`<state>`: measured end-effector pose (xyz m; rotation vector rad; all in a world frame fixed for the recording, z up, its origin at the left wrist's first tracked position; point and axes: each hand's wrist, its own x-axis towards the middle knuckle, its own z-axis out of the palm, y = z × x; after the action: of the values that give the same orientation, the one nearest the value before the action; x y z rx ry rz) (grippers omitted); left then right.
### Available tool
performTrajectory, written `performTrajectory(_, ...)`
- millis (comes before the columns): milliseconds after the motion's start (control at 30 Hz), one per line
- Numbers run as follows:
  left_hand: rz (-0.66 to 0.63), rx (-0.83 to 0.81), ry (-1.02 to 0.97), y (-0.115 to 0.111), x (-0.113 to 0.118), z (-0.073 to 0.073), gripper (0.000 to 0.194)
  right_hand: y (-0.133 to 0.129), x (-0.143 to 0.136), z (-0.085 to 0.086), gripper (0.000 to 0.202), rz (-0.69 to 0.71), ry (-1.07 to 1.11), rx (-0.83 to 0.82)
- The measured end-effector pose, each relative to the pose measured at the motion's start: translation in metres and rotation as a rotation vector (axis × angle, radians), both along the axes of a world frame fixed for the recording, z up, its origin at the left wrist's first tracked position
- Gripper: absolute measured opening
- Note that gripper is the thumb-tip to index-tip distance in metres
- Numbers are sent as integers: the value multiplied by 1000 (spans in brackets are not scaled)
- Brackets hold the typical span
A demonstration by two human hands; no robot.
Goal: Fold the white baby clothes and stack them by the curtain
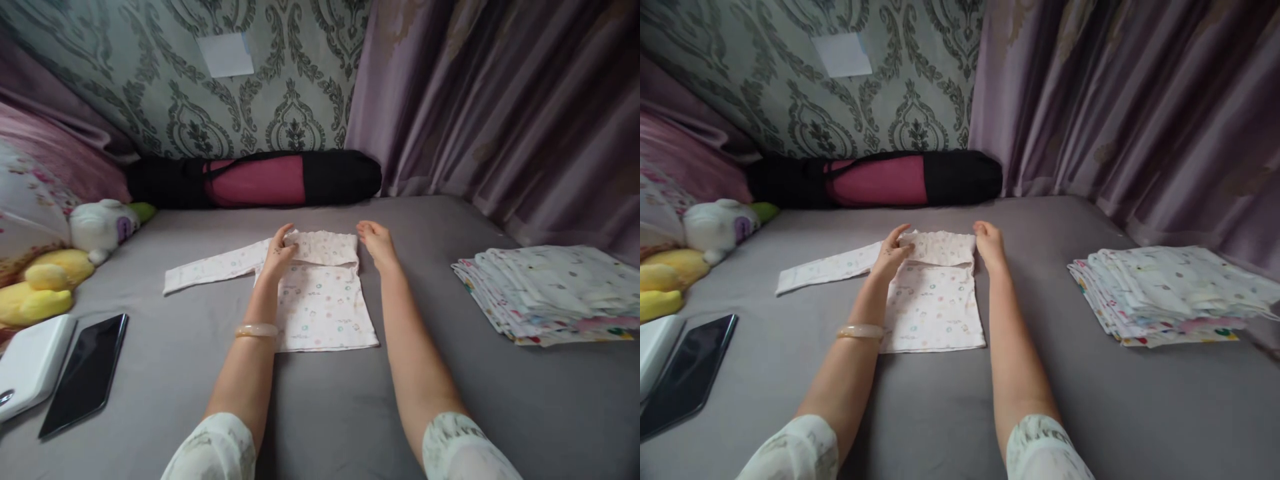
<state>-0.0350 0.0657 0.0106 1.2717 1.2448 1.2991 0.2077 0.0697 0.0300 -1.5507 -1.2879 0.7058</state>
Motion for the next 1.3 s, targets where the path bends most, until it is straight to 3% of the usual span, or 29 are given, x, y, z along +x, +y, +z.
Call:
performTrajectory(67,28,43,5,3,-7,-2,62,2,12,-5,39,-73,-115,-9)
performTrajectory(133,71,59,24,5,-13,-6,53,1,10,-7,39,-60,-269,-29)
performTrajectory(300,146,78,103,6,-15,-10,54,-11,-28,-6,47,141,-610,-99)
performTrajectory(467,208,71,378,1,-16,-6,53,-25,-51,-15,52,225,-877,-171)
performTrajectory(600,233,66,528,-2,-21,-5,51,-28,-52,-24,64,208,-909,-223)
performTrajectory(967,306,118,566,7,-25,-22,50,-24,-51,-33,68,175,-939,-239)
performTrajectory(1133,316,154,606,0,-20,-17,51,-23,-51,-34,69,178,-965,-244)
performTrajectory(1300,324,101,591,-3,-16,-11,39,-22,-49,-35,69,194,-983,-236)
